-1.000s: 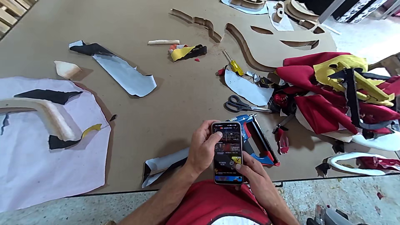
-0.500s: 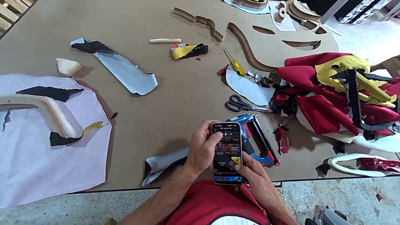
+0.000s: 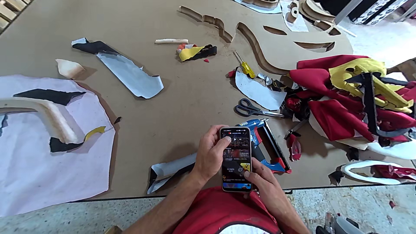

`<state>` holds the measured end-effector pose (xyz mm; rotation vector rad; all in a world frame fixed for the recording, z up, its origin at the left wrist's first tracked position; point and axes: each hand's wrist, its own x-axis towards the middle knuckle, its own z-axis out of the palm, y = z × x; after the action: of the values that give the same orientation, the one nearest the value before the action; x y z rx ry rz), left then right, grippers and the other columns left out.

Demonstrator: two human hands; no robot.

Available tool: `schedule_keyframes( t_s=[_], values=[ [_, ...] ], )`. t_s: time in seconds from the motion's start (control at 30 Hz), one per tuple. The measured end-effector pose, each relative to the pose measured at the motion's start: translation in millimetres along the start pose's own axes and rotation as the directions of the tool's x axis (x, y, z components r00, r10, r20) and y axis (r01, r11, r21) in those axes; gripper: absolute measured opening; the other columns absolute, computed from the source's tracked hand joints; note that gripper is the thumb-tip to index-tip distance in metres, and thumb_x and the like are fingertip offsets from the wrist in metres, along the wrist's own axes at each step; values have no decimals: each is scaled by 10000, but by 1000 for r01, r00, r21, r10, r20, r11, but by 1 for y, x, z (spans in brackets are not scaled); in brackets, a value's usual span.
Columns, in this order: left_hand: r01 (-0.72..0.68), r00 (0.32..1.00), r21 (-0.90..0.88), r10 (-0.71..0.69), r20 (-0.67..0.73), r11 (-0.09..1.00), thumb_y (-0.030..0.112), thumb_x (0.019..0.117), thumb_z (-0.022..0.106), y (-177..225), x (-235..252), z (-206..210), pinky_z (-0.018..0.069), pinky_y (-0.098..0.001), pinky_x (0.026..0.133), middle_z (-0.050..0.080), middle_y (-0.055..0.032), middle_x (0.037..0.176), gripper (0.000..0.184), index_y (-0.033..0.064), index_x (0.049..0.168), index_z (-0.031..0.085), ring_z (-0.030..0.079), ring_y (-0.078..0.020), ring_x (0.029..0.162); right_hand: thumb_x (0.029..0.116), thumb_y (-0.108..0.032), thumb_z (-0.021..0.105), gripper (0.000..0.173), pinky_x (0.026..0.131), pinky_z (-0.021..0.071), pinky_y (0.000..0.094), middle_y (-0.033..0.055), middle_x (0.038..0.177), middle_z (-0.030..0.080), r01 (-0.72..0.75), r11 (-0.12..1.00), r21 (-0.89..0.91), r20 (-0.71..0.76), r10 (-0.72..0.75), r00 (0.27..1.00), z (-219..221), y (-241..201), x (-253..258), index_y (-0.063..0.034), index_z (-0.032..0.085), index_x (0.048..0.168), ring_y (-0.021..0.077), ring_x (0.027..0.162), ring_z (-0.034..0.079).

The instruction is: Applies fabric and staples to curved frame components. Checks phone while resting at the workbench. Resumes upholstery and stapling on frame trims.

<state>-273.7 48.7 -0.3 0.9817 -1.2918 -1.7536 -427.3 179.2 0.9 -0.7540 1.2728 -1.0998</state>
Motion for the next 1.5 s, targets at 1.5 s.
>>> schedule_keyframes(
  t_s=[1.5],
  values=[
    [-48, 998, 10, 48, -37, 999, 237, 1088, 349, -4, 2, -3, 621, -371, 798, 737, -105, 1032, 380, 54, 1261, 633, 730, -200, 914, 1008, -118, 441, 319, 636, 628, 334, 99, 1088, 730, -9, 998, -56, 5, 10, 1000, 4, -6, 1, -14, 597, 1267, 194, 905, 733]
  ],
)
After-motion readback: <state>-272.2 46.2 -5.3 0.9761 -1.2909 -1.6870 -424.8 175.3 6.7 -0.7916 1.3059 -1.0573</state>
